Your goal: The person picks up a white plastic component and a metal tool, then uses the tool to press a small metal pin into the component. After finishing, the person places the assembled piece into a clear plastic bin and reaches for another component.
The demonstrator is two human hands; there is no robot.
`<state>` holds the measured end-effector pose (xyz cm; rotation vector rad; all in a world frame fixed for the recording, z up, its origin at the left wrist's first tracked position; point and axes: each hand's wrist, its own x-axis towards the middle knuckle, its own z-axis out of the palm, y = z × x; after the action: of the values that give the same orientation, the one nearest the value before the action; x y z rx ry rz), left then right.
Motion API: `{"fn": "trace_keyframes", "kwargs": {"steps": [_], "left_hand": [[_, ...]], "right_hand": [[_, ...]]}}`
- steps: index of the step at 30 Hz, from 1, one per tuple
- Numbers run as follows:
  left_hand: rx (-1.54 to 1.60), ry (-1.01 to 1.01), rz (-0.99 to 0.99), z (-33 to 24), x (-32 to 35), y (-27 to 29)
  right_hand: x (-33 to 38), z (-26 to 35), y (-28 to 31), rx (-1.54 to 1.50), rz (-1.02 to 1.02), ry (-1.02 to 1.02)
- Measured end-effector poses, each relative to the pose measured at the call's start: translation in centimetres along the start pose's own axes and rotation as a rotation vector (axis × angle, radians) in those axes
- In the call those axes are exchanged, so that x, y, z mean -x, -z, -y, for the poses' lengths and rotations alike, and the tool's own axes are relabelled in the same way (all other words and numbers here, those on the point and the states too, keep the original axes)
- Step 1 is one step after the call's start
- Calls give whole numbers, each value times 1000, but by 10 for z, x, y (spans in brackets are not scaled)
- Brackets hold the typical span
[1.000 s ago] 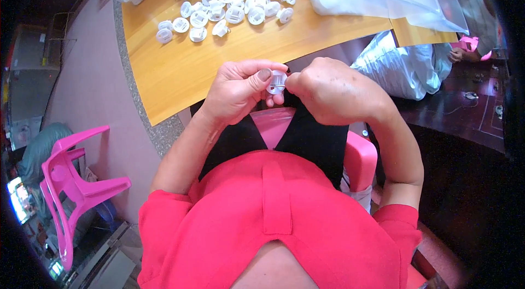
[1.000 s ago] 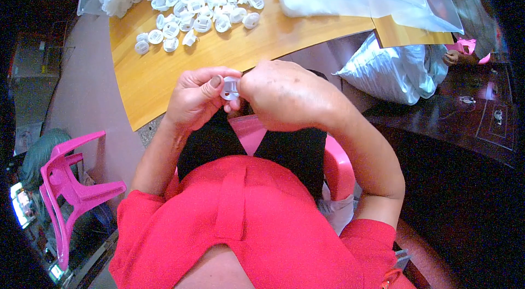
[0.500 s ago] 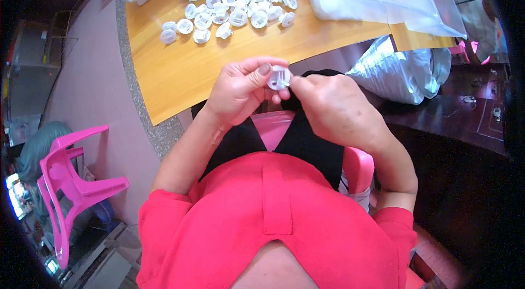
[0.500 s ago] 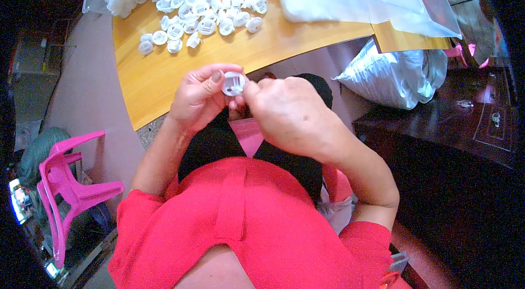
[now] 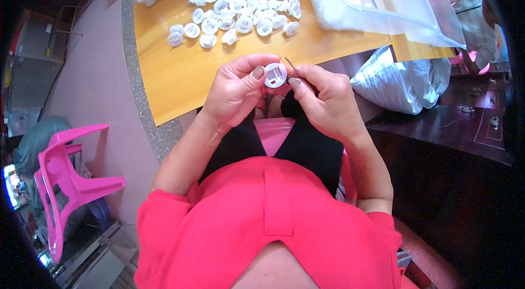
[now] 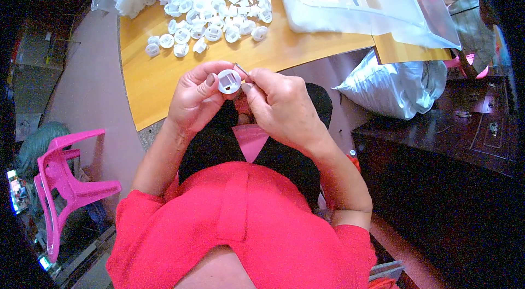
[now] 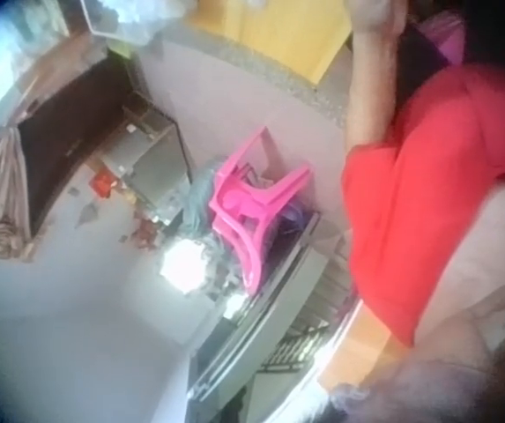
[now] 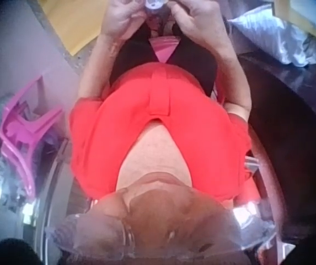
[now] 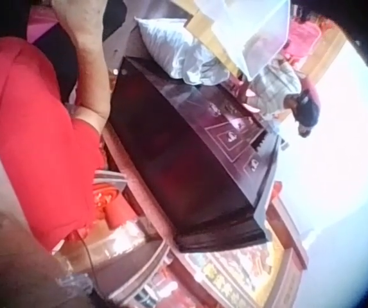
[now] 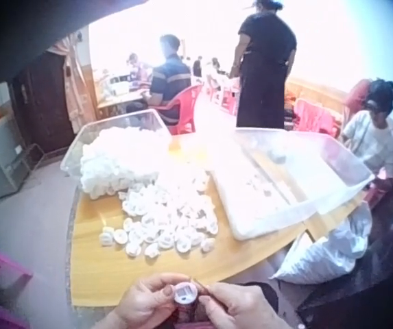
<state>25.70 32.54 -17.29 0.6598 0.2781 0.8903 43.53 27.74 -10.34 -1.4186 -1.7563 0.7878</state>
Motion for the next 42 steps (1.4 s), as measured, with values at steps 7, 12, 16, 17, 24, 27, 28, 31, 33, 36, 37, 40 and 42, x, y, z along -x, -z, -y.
{"fn": "trace_keyframes", "kwargs": {"steps": [7, 12, 16, 17, 24, 27, 28, 31, 33, 36, 37, 40, 42], "left_hand": [[-25, -67, -24, 3, -1, -8], [-130, -98, -50, -4, 4, -24], [-89, -142, -50, -10, 7, -35], [-46, -163, -54, -10, 7, -36], [-318, 56, -244, -13, 11, -12], [-1030, -119, -330, -12, 18, 17], [-1286, -268, -389, -20, 14, 22], [-1645, -509, -476, -37, -6, 40], [-1992, -734, -405, -40, -19, 47], [-2076, -649, -364, -37, -31, 53], [-2123, -609, -346, -36, -32, 57], [-2057, -716, -422, -33, -35, 62], [-1904, -705, -431, -31, -30, 55]], "right_hand": [[-6, 3, -5, -182, -60, -198], [-7, 2, -4, -138, -115, -109], [-14, 25, 17, -206, -44, -132], [-18, 28, 23, -161, -68, -116], [-72, -9, 128, 310, -530, -10], [-67, -17, 142, 536, -571, 31], [-58, -16, 134, 468, -540, -6], [-22, -11, 101, 211, -356, -76], [-6, -13, 72, 145, -218, -66], [8, -28, 34, -8, -100, -82], [10, -28, 26, -56, -68, -99], [13, -31, 10, -198, -2, -156], [15, -37, 5, -325, 10, -281]]}}
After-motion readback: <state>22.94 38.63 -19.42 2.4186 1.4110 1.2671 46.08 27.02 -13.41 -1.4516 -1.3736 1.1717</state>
